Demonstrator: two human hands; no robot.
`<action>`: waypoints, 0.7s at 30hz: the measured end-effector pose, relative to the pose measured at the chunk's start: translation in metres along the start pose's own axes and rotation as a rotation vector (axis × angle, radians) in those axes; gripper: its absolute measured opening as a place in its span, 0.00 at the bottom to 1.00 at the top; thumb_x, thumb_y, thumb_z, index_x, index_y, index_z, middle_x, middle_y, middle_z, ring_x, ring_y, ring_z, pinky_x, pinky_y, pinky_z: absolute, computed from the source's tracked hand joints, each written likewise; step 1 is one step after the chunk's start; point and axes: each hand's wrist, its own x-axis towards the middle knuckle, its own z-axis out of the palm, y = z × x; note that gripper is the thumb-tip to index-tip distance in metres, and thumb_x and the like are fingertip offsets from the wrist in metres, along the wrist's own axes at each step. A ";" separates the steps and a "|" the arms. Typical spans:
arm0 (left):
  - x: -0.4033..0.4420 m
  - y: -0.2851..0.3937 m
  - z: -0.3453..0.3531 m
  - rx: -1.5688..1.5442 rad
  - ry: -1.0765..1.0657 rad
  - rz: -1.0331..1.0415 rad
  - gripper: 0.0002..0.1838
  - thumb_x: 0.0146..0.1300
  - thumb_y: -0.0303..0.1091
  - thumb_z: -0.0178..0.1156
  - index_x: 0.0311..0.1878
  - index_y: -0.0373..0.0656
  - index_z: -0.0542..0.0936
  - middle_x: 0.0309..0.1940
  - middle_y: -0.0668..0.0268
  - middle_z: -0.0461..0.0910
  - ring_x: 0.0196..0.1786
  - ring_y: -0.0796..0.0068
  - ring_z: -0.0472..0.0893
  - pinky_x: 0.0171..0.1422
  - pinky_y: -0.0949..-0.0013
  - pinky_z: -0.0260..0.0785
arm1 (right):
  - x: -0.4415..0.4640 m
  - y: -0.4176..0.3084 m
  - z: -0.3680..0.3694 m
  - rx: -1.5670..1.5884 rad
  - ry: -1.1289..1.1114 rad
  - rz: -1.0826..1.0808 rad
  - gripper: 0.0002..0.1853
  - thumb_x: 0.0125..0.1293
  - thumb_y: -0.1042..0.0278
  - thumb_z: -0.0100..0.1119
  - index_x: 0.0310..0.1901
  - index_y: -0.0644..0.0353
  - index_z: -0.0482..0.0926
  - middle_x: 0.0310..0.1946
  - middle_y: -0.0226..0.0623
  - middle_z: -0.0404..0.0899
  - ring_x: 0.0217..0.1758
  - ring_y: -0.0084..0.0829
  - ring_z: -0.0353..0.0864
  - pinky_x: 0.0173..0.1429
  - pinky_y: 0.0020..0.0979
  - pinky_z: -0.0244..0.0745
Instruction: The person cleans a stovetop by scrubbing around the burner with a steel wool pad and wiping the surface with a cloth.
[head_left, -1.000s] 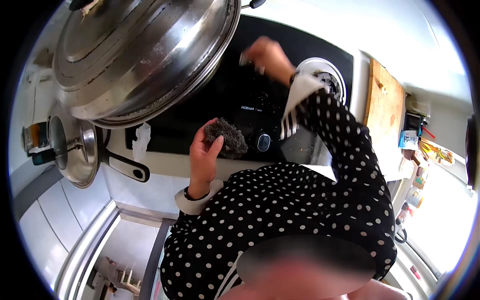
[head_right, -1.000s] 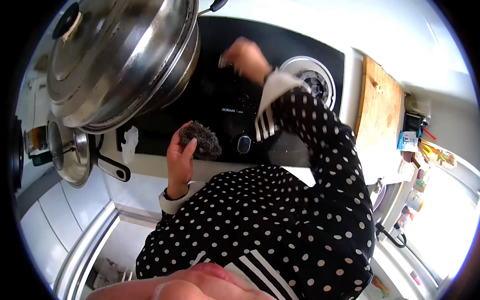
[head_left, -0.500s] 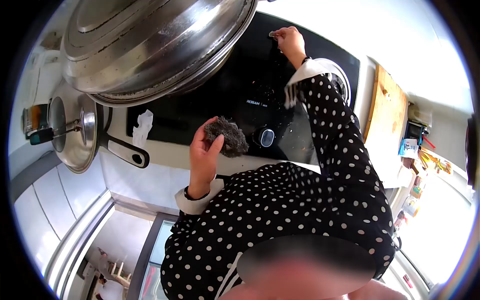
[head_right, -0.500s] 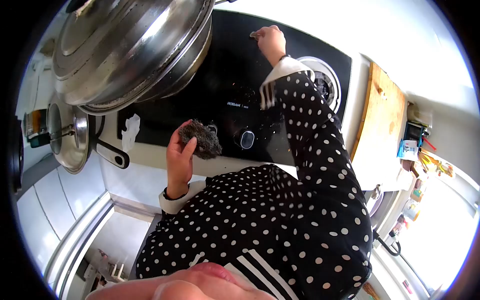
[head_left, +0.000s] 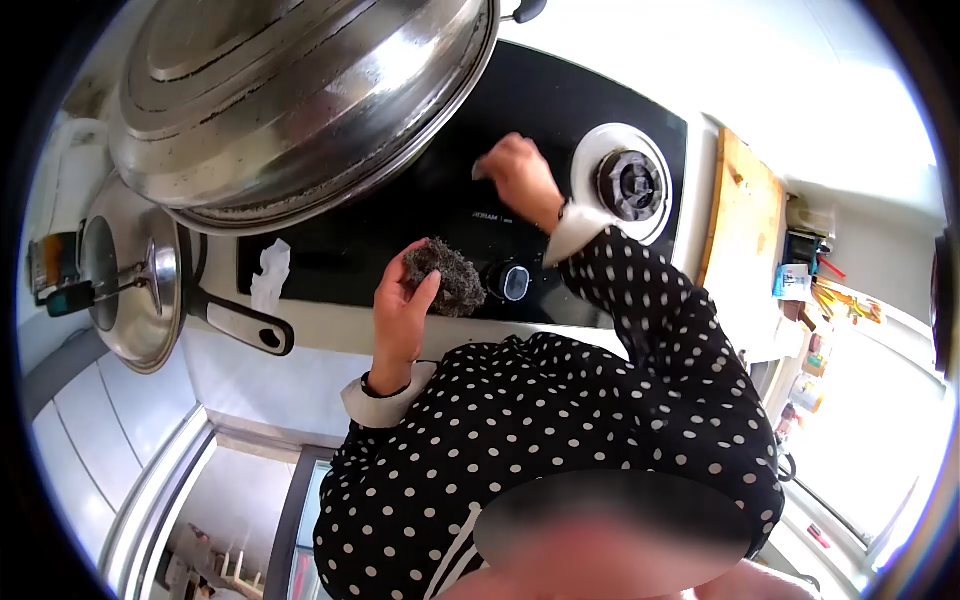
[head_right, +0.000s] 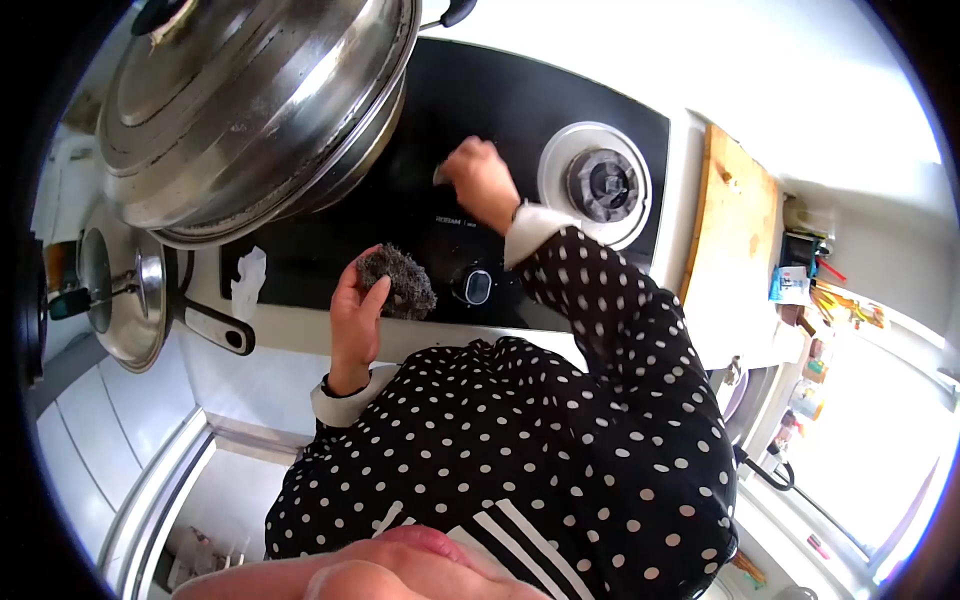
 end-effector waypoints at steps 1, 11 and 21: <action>0.002 0.001 0.001 0.007 -0.022 -0.014 0.21 0.61 0.20 0.53 0.59 0.35 0.67 0.48 0.65 0.74 0.50 0.79 0.73 0.57 0.74 0.65 | 0.000 0.005 -0.006 0.021 -0.050 0.111 0.06 0.50 0.75 0.59 0.30 0.53 0.83 0.27 0.36 0.77 0.35 0.38 0.78 0.41 0.34 0.76; 0.012 0.001 -0.002 0.071 0.005 -0.037 0.22 0.60 0.20 0.53 0.59 0.35 0.67 0.48 0.64 0.74 0.50 0.79 0.73 0.58 0.75 0.64 | 0.023 0.119 -0.038 -0.312 0.177 0.702 0.08 0.55 0.74 0.52 0.30 0.53 0.83 0.28 0.39 0.79 0.30 0.38 0.79 0.36 0.37 0.77; 0.020 0.011 0.007 0.097 -0.047 -0.018 0.22 0.61 0.20 0.53 0.59 0.35 0.67 0.48 0.63 0.74 0.49 0.78 0.73 0.57 0.75 0.65 | 0.025 0.149 -0.077 -0.628 -0.240 0.920 0.07 0.53 0.69 0.58 0.34 0.59 0.81 0.41 0.42 0.75 0.43 0.38 0.78 0.38 0.34 0.77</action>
